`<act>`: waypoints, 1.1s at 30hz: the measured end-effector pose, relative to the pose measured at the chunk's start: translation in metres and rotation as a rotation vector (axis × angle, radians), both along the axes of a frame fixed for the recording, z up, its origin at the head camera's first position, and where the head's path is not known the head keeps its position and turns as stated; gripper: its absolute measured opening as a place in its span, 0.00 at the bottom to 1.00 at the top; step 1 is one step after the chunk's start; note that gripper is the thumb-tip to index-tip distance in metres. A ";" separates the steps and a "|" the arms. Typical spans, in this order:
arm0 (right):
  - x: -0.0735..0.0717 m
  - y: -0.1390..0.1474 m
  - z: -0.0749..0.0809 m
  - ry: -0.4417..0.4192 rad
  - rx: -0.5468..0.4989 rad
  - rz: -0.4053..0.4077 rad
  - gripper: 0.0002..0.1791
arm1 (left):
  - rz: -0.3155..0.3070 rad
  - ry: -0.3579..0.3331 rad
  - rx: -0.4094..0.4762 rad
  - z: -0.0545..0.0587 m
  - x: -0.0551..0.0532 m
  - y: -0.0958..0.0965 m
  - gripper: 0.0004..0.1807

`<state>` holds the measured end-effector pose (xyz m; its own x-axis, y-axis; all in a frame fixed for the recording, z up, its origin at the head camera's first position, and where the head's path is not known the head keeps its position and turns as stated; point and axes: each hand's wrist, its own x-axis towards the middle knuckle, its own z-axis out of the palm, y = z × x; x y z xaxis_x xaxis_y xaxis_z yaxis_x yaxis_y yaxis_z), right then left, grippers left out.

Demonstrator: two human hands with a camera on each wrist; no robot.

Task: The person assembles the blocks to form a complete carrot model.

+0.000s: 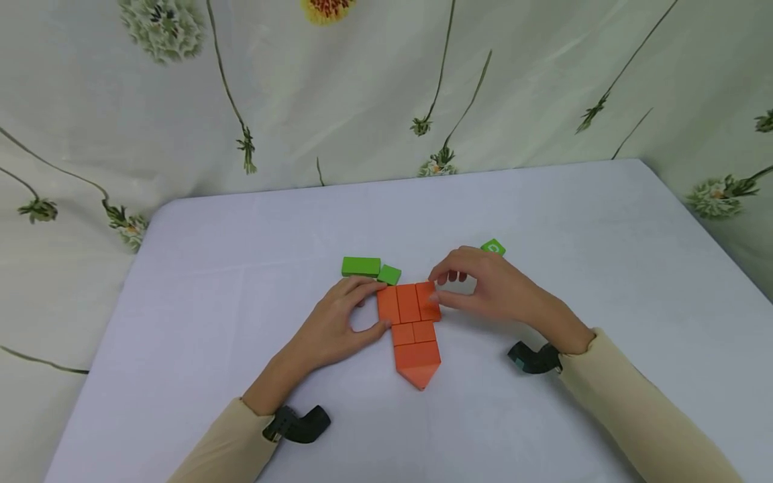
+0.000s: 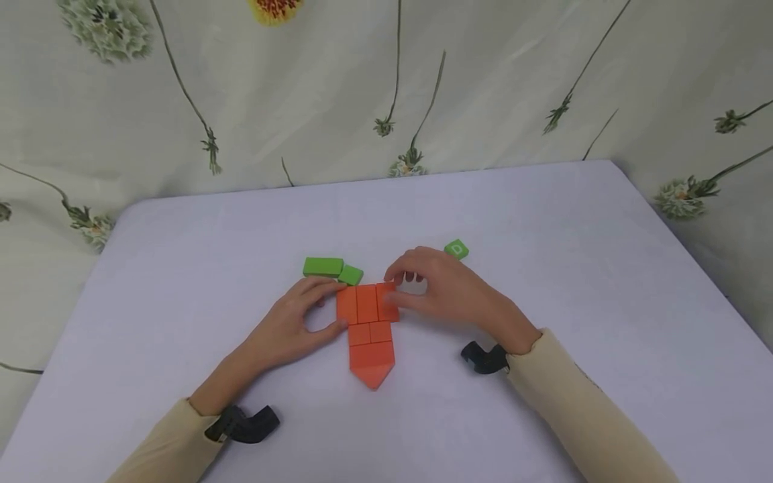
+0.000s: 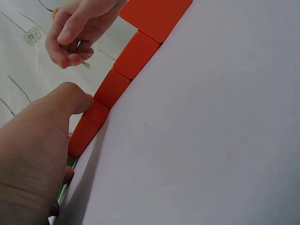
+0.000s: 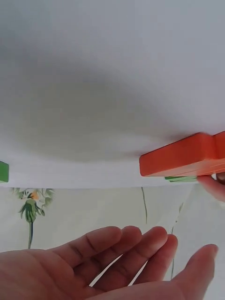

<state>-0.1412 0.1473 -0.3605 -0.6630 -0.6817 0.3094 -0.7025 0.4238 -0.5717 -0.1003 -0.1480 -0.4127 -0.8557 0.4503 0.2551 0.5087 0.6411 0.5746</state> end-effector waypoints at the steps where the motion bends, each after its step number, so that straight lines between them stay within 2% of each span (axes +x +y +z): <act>1: -0.005 -0.002 0.000 0.001 -0.010 -0.005 0.12 | -0.001 -0.001 0.000 0.000 0.000 0.000 0.30; 7: -0.032 -0.020 0.000 -0.022 0.004 -0.034 0.13 | -0.003 0.006 -0.001 0.001 0.000 0.000 0.30; 15: -0.056 -0.050 -0.003 -0.131 0.146 -0.007 0.13 | -0.004 0.004 0.000 0.001 0.000 0.000 0.30; 24: -0.059 -0.067 -0.008 -0.224 0.245 0.023 0.16 | -0.017 0.017 0.012 -0.002 -0.001 -0.002 0.29; 33: -0.057 -0.067 -0.012 -0.232 0.279 -0.009 0.16 | -0.022 0.028 0.019 -0.002 -0.001 -0.001 0.29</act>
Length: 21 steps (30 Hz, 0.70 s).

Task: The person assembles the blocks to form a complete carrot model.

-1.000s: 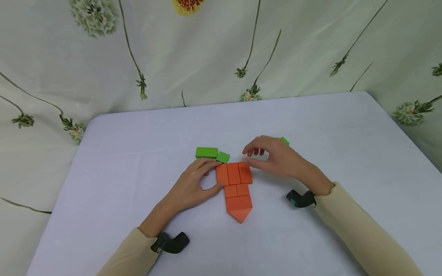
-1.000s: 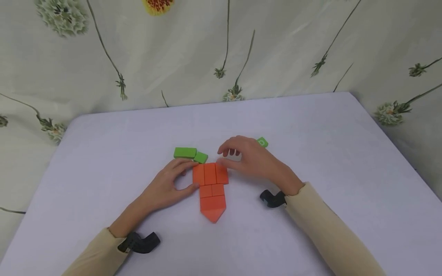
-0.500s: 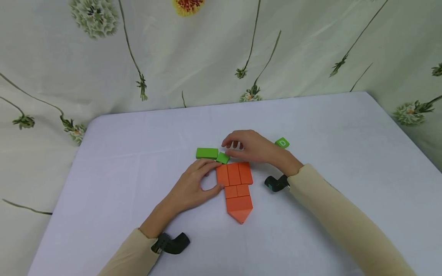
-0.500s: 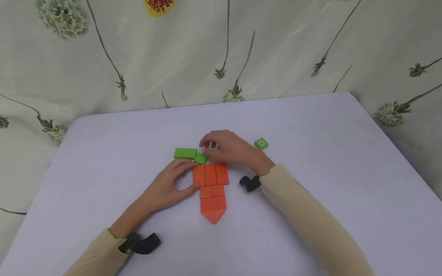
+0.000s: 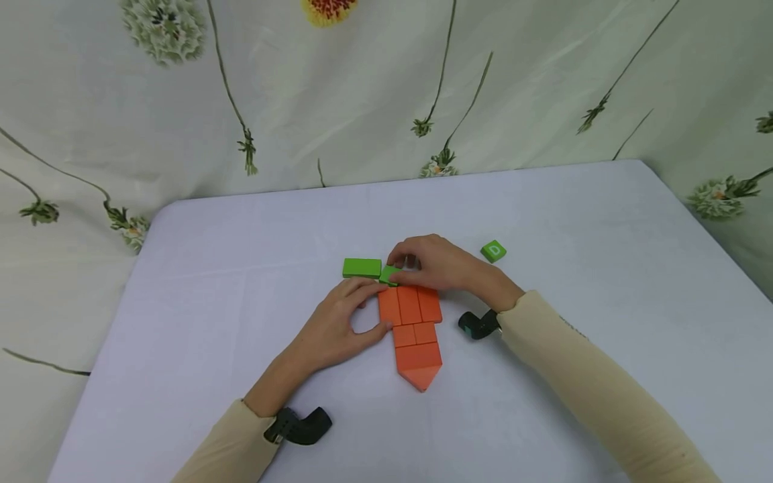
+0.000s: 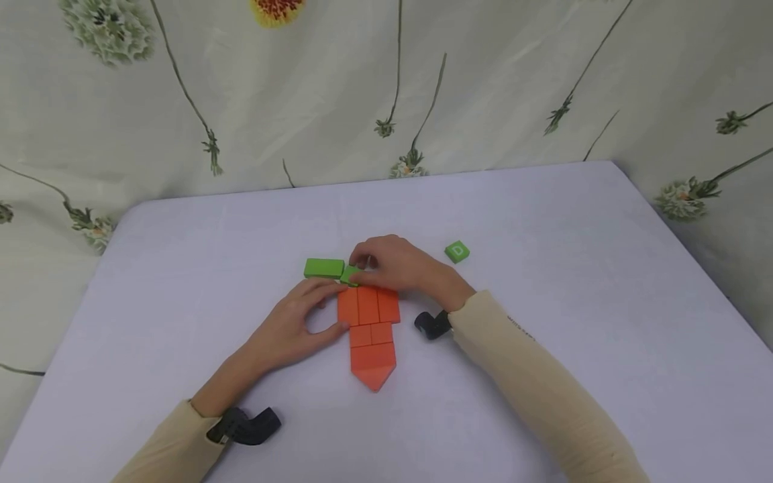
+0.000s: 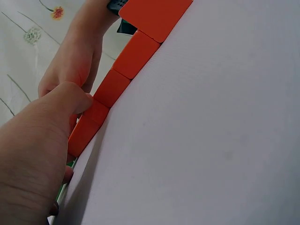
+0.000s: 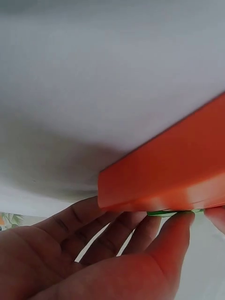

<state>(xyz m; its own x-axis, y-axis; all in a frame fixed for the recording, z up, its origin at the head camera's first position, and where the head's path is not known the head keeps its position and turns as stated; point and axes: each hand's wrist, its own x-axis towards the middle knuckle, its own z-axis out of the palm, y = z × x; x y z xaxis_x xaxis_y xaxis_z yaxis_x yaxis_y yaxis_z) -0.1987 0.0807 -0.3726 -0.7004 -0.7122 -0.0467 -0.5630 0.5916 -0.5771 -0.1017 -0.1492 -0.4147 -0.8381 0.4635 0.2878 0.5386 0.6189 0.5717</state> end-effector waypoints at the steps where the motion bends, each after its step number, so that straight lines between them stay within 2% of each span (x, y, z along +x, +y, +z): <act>1: 0.000 0.000 0.000 0.000 0.001 0.001 0.15 | 0.000 0.001 0.001 0.000 0.000 0.000 0.29; 14: -0.006 -0.010 0.003 0.063 0.014 0.013 0.20 | -0.003 -0.004 -0.010 0.000 0.001 0.000 0.29; 21: -0.009 -0.025 0.003 0.114 0.079 0.043 0.18 | -0.007 -0.010 0.003 0.000 0.000 -0.001 0.30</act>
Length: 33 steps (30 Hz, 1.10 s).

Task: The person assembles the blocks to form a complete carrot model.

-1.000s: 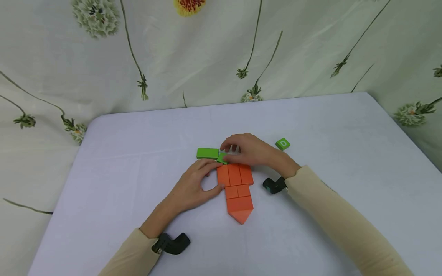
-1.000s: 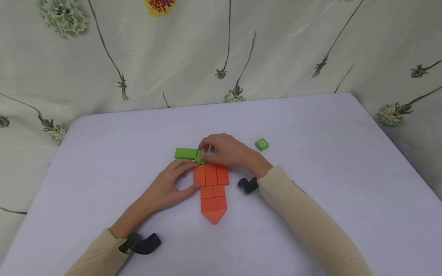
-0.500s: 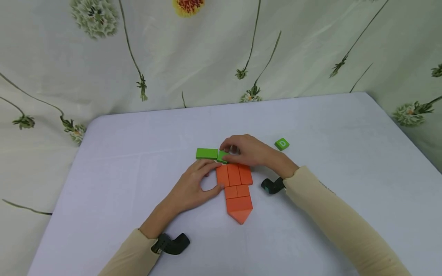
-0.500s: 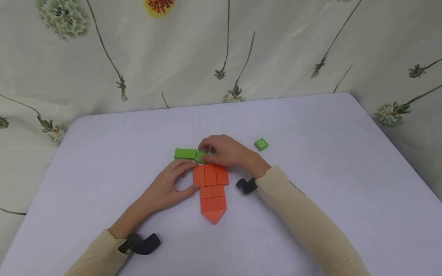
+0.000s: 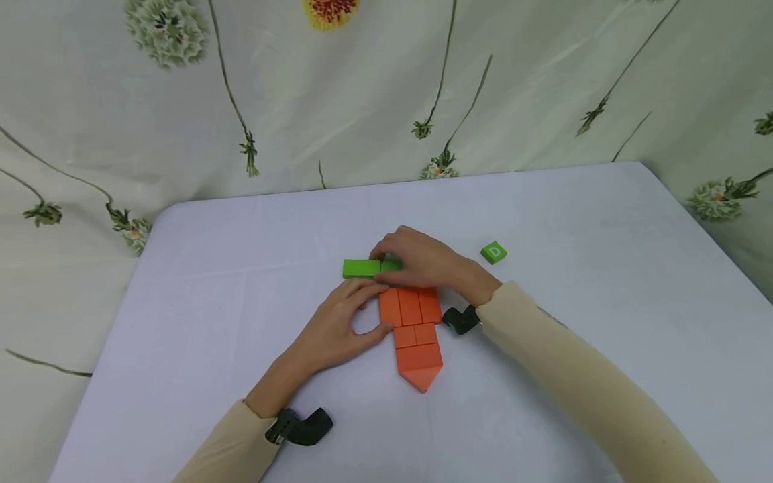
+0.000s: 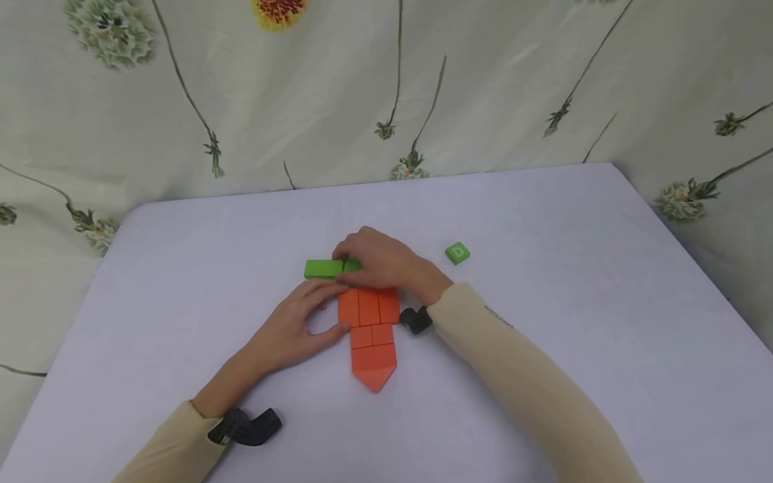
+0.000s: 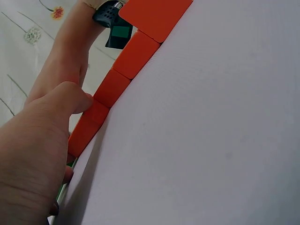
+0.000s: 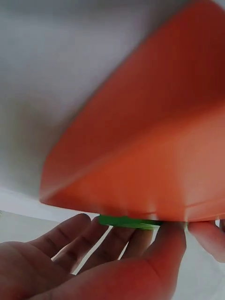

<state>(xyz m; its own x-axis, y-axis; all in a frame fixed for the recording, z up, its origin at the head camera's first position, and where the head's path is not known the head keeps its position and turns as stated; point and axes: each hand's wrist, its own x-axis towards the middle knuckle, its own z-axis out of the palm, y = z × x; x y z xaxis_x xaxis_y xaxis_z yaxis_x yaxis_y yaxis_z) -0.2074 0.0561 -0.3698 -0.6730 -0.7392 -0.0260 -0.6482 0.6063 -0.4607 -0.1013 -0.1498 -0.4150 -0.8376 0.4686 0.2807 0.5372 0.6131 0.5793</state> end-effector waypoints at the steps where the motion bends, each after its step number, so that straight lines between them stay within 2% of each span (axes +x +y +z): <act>1: 0.000 -0.001 0.001 0.006 0.013 -0.005 0.18 | -0.001 0.000 0.000 0.000 0.000 0.000 0.30; 8: 0.001 0.007 0.005 0.039 0.031 -0.120 0.21 | 0.001 0.004 -0.005 0.000 -0.001 0.002 0.28; 14: -0.003 0.015 0.004 0.064 0.036 -0.159 0.22 | 0.010 -0.008 -0.009 0.000 0.000 0.001 0.28; 19: 0.001 0.026 0.007 0.065 -0.040 -0.164 0.20 | 0.009 -0.001 -0.012 0.000 0.000 0.001 0.29; 25: 0.014 0.043 0.009 0.038 -0.140 -0.143 0.21 | 0.011 -0.003 -0.020 0.000 0.000 -0.001 0.29; 33: 0.027 0.062 -0.003 0.005 -0.126 -0.146 0.20 | 0.018 -0.015 -0.027 0.000 0.000 -0.001 0.30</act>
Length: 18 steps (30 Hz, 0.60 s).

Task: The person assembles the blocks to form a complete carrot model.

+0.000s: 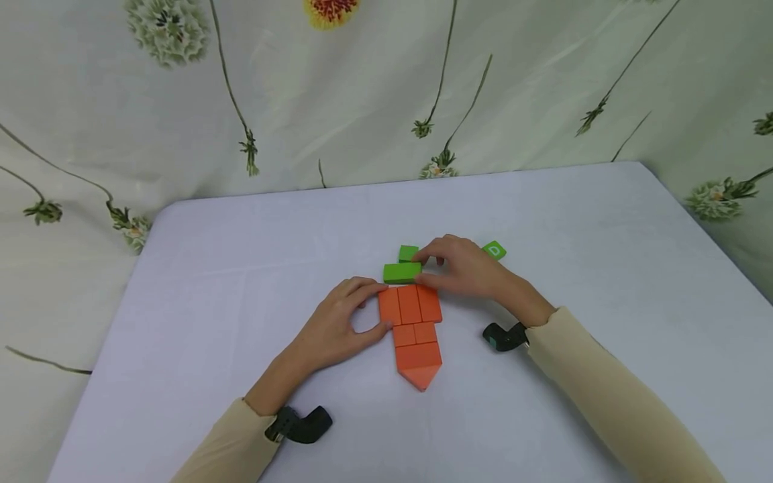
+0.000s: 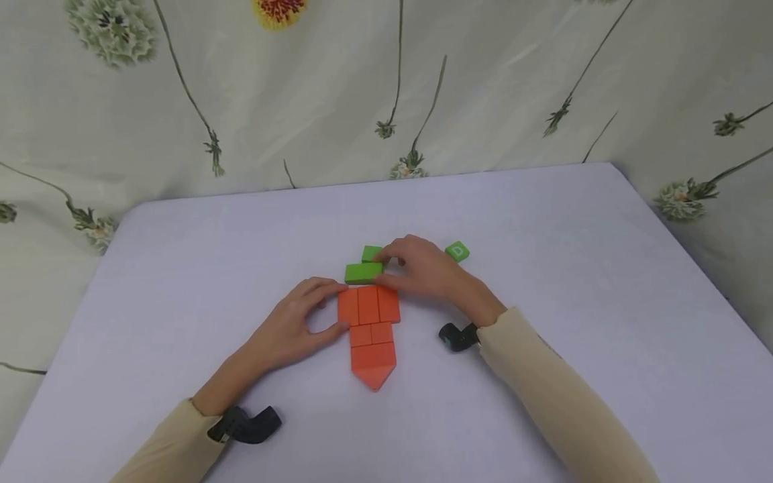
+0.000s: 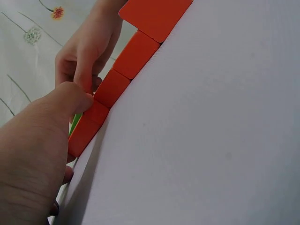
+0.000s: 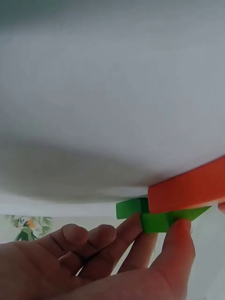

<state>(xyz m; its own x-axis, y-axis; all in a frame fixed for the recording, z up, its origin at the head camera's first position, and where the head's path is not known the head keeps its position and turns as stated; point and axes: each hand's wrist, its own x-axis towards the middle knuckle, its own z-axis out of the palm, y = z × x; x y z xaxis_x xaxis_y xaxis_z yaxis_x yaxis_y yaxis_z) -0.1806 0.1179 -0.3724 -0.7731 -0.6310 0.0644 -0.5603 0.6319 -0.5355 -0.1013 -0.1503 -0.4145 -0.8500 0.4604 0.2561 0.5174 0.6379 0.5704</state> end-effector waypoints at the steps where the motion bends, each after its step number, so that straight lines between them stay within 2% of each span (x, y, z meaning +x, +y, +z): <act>1: 0.001 0.002 -0.002 -0.002 -0.007 0.000 0.20 | 0.000 0.000 0.002 0.000 0.000 0.000 0.30; 8: 0.004 0.009 -0.008 -0.059 -0.088 0.018 0.18 | 0.003 -0.002 0.006 -0.001 0.001 0.001 0.29; 18: 0.004 0.011 -0.017 -0.029 -0.143 0.046 0.16 | 0.004 0.007 0.002 -0.001 0.000 0.001 0.30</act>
<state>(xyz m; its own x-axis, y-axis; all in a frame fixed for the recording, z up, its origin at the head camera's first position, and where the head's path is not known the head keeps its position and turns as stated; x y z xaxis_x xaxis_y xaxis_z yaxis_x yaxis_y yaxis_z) -0.1768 0.1289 -0.3889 -0.7464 -0.6519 0.1340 -0.5699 0.5222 -0.6345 -0.1017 -0.1493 -0.4153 -0.8502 0.4562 0.2629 0.5185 0.6387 0.5685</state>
